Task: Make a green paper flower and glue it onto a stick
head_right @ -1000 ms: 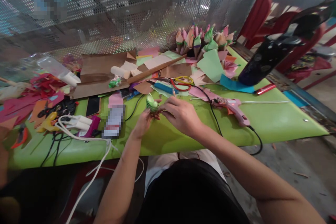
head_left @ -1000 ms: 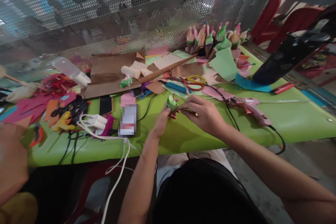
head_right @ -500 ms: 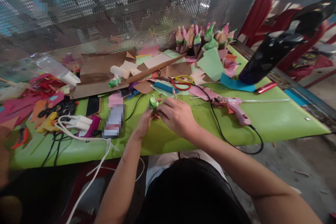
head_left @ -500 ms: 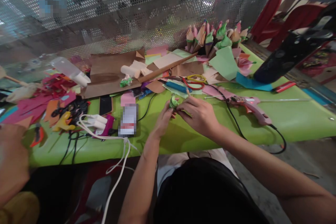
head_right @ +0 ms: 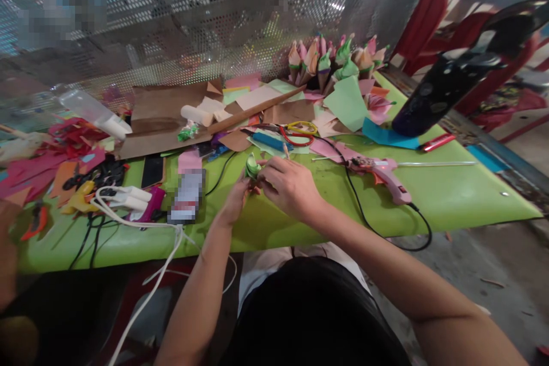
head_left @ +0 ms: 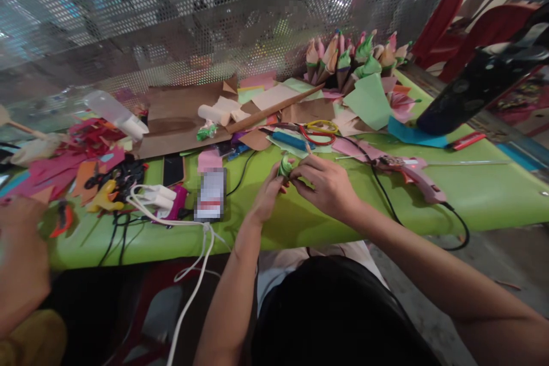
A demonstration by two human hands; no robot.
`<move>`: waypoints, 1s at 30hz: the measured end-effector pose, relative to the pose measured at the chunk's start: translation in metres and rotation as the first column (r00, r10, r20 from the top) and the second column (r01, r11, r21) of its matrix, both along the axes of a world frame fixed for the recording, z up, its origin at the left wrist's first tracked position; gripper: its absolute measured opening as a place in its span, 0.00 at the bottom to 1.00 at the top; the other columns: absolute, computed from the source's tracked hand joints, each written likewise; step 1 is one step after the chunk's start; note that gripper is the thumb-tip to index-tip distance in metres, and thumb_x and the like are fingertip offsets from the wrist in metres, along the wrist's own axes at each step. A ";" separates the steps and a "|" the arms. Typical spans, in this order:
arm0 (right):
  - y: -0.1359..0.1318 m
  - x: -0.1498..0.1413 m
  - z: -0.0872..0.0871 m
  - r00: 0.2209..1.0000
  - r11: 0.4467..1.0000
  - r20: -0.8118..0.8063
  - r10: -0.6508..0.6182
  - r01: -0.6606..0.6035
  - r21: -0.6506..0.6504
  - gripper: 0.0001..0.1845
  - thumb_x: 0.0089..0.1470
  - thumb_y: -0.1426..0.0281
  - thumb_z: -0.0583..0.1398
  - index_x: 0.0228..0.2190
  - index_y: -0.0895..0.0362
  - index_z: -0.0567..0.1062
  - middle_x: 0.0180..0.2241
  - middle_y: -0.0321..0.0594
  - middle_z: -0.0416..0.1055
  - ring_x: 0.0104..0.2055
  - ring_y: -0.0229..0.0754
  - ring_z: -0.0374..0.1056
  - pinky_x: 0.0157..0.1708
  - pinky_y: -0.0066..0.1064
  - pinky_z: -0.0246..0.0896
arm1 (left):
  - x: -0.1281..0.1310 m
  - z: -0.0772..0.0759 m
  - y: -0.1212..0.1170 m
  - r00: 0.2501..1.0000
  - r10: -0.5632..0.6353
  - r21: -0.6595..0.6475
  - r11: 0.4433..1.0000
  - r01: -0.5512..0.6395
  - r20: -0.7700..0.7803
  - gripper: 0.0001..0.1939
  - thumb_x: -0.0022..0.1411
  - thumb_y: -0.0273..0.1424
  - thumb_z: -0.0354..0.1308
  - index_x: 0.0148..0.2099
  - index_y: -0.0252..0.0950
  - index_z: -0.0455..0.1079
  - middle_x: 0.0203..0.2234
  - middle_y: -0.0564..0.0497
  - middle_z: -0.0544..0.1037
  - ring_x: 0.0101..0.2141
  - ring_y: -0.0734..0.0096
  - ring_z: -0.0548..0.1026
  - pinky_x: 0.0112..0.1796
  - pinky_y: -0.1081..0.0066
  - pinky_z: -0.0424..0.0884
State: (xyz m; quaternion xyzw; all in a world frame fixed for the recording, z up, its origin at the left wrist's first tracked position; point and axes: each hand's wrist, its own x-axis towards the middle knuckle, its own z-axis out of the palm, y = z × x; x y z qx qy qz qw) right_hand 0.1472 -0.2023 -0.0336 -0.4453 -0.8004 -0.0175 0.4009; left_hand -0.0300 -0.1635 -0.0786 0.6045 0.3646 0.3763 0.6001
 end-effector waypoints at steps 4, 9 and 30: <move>0.001 0.001 -0.002 1.000 1.000 -0.022 0.004 -0.004 -0.005 0.09 0.63 0.73 0.59 0.32 0.54 0.78 0.34 0.43 0.77 0.36 0.43 0.74 0.35 0.32 0.65 | -0.001 0.003 0.000 0.999 0.006 -0.004 1.000 -0.006 -0.038 0.25 0.65 0.44 0.51 0.60 0.42 0.69 0.43 0.50 0.76 0.37 0.68 0.69 0.38 0.69 0.65; 0.001 0.003 -0.003 1.000 1.000 -0.027 0.013 -0.012 0.022 0.09 0.63 0.73 0.59 0.33 0.55 0.79 0.33 0.42 0.77 0.35 0.43 0.73 0.35 0.31 0.65 | 0.000 0.016 -0.006 0.996 0.031 -0.010 0.999 -0.032 -0.079 0.26 0.64 0.42 0.55 0.62 0.40 0.68 0.42 0.49 0.76 0.36 0.70 0.69 0.39 0.70 0.67; 0.002 -0.001 -0.005 1.000 1.000 0.001 -0.016 0.016 -0.020 0.09 0.62 0.73 0.58 0.32 0.56 0.80 0.33 0.44 0.76 0.34 0.44 0.71 0.34 0.33 0.64 | 0.004 0.015 -0.007 0.995 0.061 -0.007 0.998 -0.062 -0.079 0.21 0.62 0.36 0.55 0.57 0.41 0.70 0.38 0.53 0.73 0.34 0.72 0.67 0.39 0.71 0.68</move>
